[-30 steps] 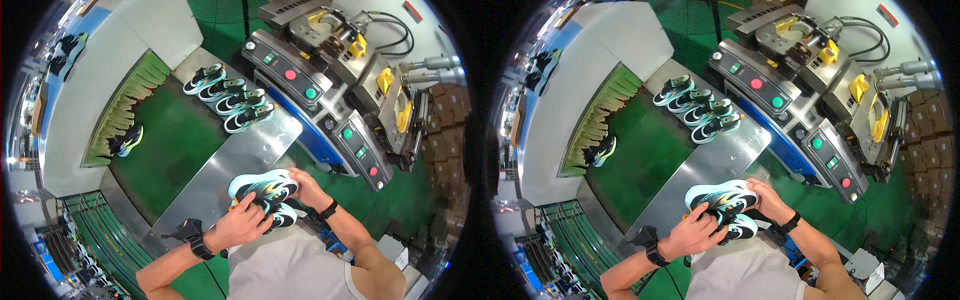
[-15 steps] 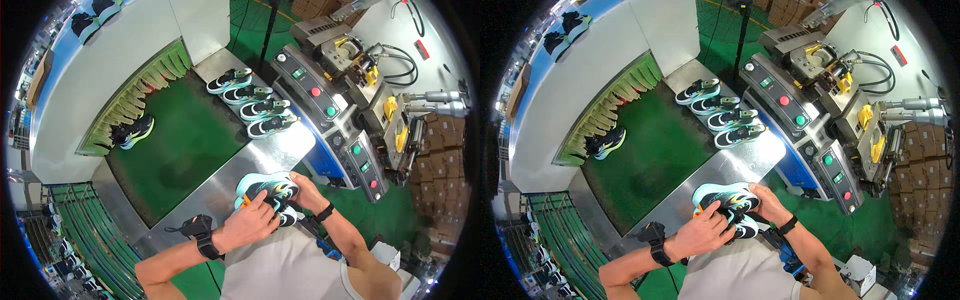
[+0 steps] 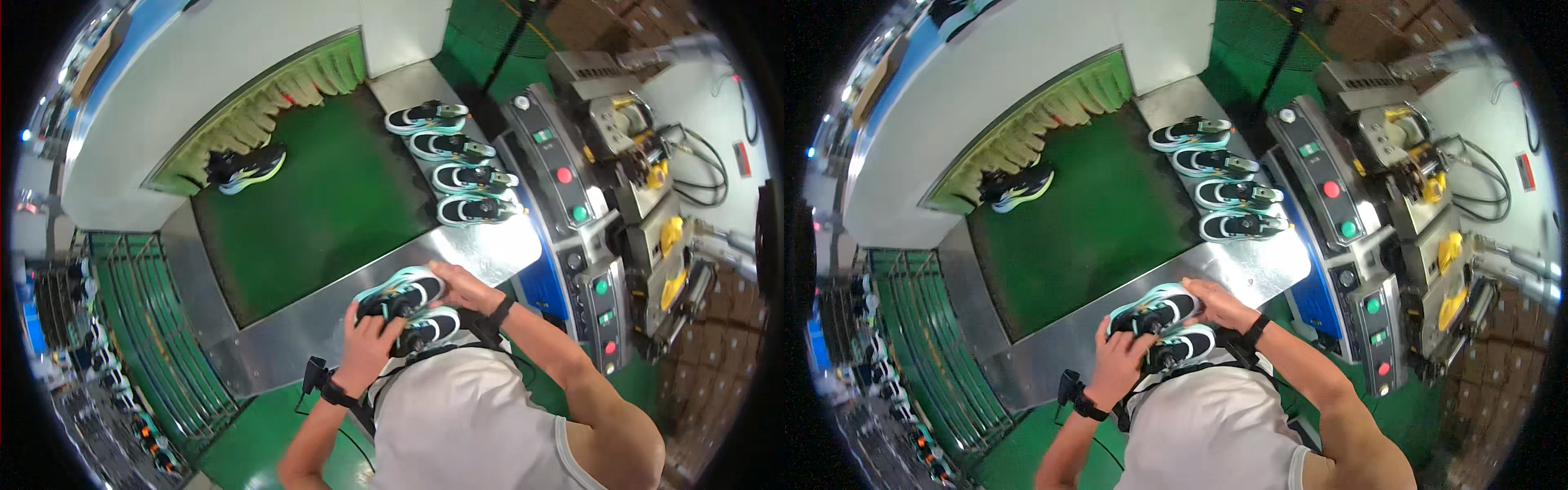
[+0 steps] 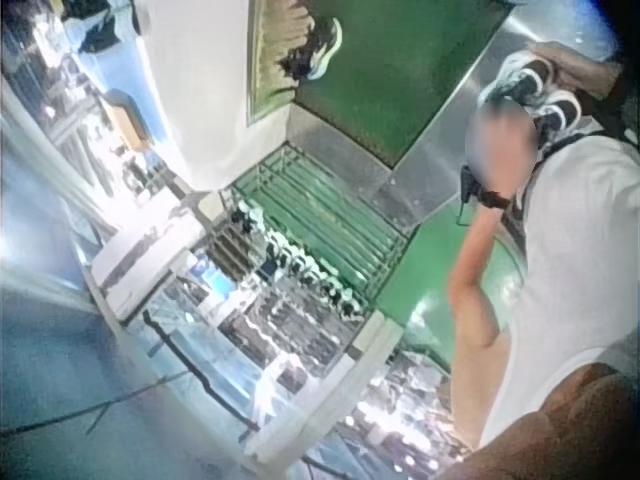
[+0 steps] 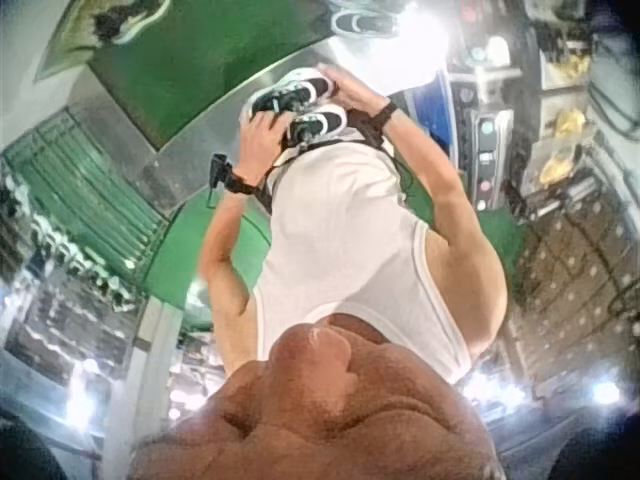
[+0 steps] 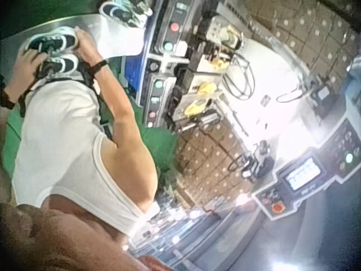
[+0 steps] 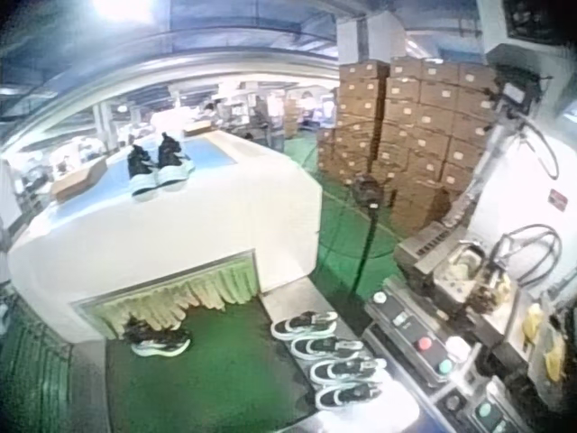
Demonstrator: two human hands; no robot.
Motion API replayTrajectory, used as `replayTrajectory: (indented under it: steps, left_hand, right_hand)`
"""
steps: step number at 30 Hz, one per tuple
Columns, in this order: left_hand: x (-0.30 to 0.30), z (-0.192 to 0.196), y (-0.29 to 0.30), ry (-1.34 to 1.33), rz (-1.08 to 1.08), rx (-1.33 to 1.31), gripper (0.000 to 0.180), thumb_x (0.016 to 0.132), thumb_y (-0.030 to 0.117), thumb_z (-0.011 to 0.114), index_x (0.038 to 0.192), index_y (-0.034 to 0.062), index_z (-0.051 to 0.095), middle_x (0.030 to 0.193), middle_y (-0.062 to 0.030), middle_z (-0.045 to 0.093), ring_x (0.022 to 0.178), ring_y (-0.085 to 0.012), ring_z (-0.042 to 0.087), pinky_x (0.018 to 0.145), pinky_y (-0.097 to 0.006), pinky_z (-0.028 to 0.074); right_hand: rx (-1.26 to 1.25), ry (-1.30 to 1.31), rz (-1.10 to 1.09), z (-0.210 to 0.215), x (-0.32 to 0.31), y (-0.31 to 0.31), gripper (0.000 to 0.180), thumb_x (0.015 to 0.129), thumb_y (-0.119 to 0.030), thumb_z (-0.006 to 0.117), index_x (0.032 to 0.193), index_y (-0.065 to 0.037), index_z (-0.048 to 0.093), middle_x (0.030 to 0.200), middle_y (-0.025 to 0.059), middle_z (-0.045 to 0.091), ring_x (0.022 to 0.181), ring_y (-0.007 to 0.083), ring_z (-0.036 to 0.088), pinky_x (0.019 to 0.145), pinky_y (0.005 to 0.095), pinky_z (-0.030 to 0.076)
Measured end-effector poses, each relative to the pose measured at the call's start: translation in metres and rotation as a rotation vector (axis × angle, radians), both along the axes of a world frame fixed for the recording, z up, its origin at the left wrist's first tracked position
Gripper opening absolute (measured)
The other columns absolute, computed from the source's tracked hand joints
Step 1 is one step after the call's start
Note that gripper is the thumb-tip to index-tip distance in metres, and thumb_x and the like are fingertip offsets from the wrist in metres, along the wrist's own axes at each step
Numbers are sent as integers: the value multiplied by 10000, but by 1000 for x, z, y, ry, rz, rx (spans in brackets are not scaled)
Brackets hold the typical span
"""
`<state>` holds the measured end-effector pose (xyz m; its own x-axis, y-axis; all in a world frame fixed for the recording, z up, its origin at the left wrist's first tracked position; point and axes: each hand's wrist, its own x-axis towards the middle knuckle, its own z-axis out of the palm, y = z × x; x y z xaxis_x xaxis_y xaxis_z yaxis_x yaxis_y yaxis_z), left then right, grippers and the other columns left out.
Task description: Sorting and moving shoes between a heat-treatment machine and storage racks in a shoe factory.
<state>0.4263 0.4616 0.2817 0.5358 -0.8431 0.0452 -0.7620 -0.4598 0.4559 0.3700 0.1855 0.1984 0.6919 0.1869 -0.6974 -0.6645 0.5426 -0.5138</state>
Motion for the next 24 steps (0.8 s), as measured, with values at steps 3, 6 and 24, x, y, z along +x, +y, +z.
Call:
replayTrajectory:
  steps: [3, 6, 24]
  left_hand:
    - [-14, -13, 14, 200, 430, -22, 525, 758, -52, 705, 1241, 148, 658, 1026, -81, 671, 1001, -296, 647, 1179, -568, 328]
    - [-28, -16, 6, 172, 749, -145, 558, 740, -80, 705, 1260, 108, 629, 1067, -125, 709, 1023, -341, 662, 1070, -496, 425]
    - [-18, 12, -19, 732, 762, -539, 474, 913, -31, 715, 1328, -26, 486, 1263, -166, 692, 1193, -208, 664, 1036, -329, 517]
  right_hand:
    - [-228, -66, 179, -32, 11, -10, 765, 1060, -556, 549, 1568, -12, 367, 1493, 164, 536, 1387, 290, 526, 1130, 435, 469]
    - [7, -164, 175, -34, 6, 6, 729, 1073, -510, 563, 1564, -3, 381, 1563, 149, 447, 1380, 261, 524, 1127, 436, 465]
    - [233, 78, -149, -23, 90, 36, 419, 1097, -427, 552, 1182, -35, 675, 1059, 76, 744, 893, 188, 738, 828, 407, 640]
